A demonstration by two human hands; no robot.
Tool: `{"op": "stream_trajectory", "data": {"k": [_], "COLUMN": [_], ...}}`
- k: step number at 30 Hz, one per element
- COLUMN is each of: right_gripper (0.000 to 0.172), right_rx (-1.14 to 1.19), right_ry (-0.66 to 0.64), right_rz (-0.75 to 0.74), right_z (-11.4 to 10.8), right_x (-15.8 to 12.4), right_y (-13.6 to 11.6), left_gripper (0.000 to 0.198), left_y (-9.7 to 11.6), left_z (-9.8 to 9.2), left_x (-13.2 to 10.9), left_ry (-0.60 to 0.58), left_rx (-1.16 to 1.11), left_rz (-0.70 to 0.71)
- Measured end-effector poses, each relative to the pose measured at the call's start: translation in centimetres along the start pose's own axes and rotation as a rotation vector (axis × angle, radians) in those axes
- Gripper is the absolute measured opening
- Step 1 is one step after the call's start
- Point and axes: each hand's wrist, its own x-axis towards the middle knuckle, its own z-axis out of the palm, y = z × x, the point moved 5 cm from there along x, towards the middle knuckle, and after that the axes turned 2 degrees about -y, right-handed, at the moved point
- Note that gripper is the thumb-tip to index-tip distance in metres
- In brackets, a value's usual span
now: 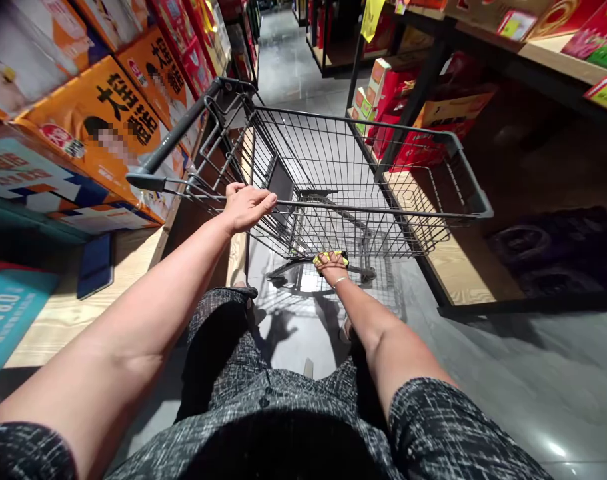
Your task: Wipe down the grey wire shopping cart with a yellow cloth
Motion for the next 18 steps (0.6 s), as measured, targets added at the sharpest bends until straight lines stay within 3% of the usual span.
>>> {"op": "stream_trajectory", "data": {"k": [2, 4, 9, 12, 15, 18], "right_gripper": [0.026, 0.032, 0.037, 0.034, 0.032, 0.033], "right_rx": [-0.005, -0.011, 0.033, 0.052, 0.046, 0.021], "right_ry": [0.003, 0.089, 0.561, 0.719, 0.644, 0.427], "right_rz": [-0.009, -0.045, -0.09, -0.071, -0.052, -0.013], "right_z": [-1.2, -3.7, -12.8, -16.0, -14.7, -9.3], "right_x": [0.1, 0.1, -0.7, -1.1, -1.0, -1.5], "right_y": [0.2, 0.3, 1.3, 2.1, 2.6, 3.5], "left_gripper": [0.061, 0.06, 0.044, 0.04, 0.036, 0.041], "left_y": [-0.3, -0.6, -0.5, -0.5, -0.5, -0.5], "left_z": [0.0, 0.1, 0.2, 0.3, 0.3, 0.4], "left_x": [0.3, 0.4, 0.2, 0.0, -0.3, -1.0], "left_ry": [0.001, 0.001, -0.014, -0.011, 0.01, 0.024], "left_rx": [-0.003, -0.006, -0.008, -0.004, -0.006, 0.004], "left_rz": [-0.006, -0.013, 0.008, -0.023, -0.037, -0.02]}}
